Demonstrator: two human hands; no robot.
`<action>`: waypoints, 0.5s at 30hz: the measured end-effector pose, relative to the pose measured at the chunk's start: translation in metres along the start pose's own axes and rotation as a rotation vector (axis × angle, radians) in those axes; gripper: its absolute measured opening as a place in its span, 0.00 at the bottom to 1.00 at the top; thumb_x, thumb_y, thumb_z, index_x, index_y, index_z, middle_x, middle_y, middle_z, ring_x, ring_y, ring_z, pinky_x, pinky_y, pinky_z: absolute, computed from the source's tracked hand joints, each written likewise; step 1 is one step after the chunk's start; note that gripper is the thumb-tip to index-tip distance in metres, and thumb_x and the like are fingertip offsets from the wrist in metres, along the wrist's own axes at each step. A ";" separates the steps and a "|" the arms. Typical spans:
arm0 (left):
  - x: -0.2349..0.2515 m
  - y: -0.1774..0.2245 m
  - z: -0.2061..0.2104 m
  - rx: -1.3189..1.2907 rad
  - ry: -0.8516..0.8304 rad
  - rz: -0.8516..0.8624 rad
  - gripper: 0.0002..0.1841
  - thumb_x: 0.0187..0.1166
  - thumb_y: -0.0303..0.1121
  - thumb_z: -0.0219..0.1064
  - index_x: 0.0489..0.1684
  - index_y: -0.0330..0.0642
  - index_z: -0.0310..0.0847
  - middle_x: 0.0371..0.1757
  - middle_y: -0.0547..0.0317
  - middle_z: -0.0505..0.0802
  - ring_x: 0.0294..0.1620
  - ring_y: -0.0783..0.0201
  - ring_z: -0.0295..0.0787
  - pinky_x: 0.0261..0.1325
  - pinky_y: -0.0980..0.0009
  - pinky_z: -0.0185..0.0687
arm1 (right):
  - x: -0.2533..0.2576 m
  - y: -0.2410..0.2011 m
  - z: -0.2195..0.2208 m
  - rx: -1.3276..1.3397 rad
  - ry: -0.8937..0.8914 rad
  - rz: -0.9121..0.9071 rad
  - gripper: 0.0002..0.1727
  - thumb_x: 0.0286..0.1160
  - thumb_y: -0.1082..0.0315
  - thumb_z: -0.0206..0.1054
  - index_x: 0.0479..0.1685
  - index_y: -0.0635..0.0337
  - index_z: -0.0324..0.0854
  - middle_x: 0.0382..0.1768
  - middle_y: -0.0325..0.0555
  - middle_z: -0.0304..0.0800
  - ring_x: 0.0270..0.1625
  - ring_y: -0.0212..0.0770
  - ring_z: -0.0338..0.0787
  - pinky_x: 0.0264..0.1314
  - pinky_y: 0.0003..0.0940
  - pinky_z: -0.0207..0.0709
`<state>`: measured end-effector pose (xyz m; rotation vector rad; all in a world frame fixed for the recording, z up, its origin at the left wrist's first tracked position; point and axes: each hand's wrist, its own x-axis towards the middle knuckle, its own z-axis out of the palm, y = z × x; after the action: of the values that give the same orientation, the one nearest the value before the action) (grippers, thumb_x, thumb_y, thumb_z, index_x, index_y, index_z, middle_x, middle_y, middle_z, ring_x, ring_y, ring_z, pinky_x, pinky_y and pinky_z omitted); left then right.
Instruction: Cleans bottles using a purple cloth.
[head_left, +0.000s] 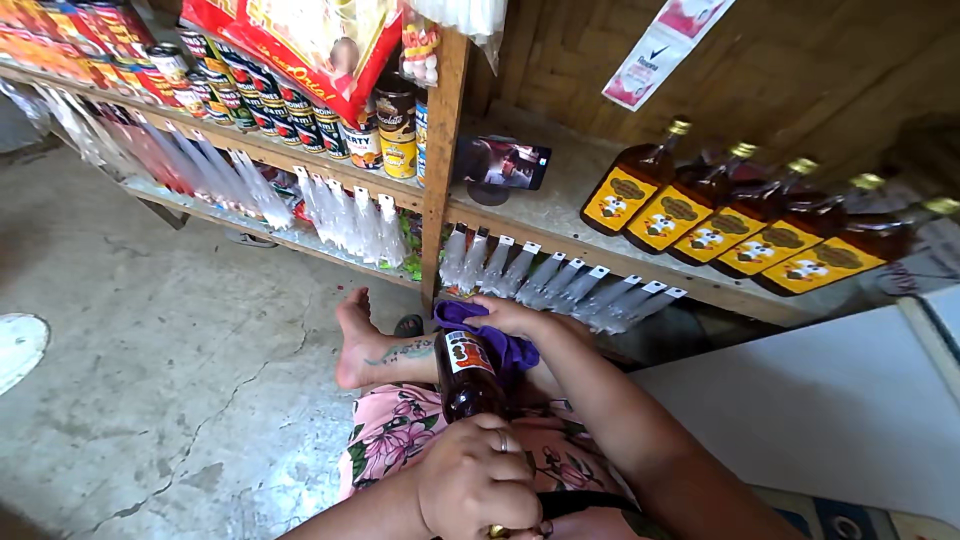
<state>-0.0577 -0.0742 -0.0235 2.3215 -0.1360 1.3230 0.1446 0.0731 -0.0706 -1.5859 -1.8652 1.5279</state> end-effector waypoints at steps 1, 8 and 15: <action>0.000 0.000 0.000 0.000 -0.002 -0.001 0.28 0.91 0.51 0.45 0.18 0.49 0.76 0.18 0.58 0.83 0.29 0.60 0.82 0.48 0.64 0.77 | 0.001 0.001 0.000 0.013 0.005 -0.005 0.24 0.84 0.62 0.67 0.75 0.61 0.74 0.66 0.57 0.85 0.67 0.42 0.85 0.73 0.43 0.75; 0.006 0.003 0.004 -0.065 -0.143 -0.003 0.27 0.90 0.51 0.46 0.18 0.49 0.77 0.17 0.58 0.81 0.25 0.59 0.80 0.43 0.62 0.74 | 0.002 -0.008 0.002 0.038 -0.055 0.005 0.30 0.82 0.55 0.69 0.78 0.61 0.73 0.69 0.57 0.84 0.70 0.43 0.84 0.77 0.44 0.73; 0.009 0.007 0.008 -0.096 -0.269 -0.017 0.24 0.85 0.48 0.50 0.18 0.49 0.78 0.15 0.58 0.80 0.23 0.56 0.80 0.37 0.58 0.74 | 0.027 -0.057 0.017 -0.450 -0.221 -0.004 0.28 0.80 0.52 0.70 0.70 0.65 0.79 0.63 0.66 0.86 0.68 0.60 0.84 0.74 0.63 0.70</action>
<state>-0.0489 -0.0823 -0.0169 2.4017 -0.2586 0.9680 0.0898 0.0945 -0.0422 -1.6343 -2.4709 1.3963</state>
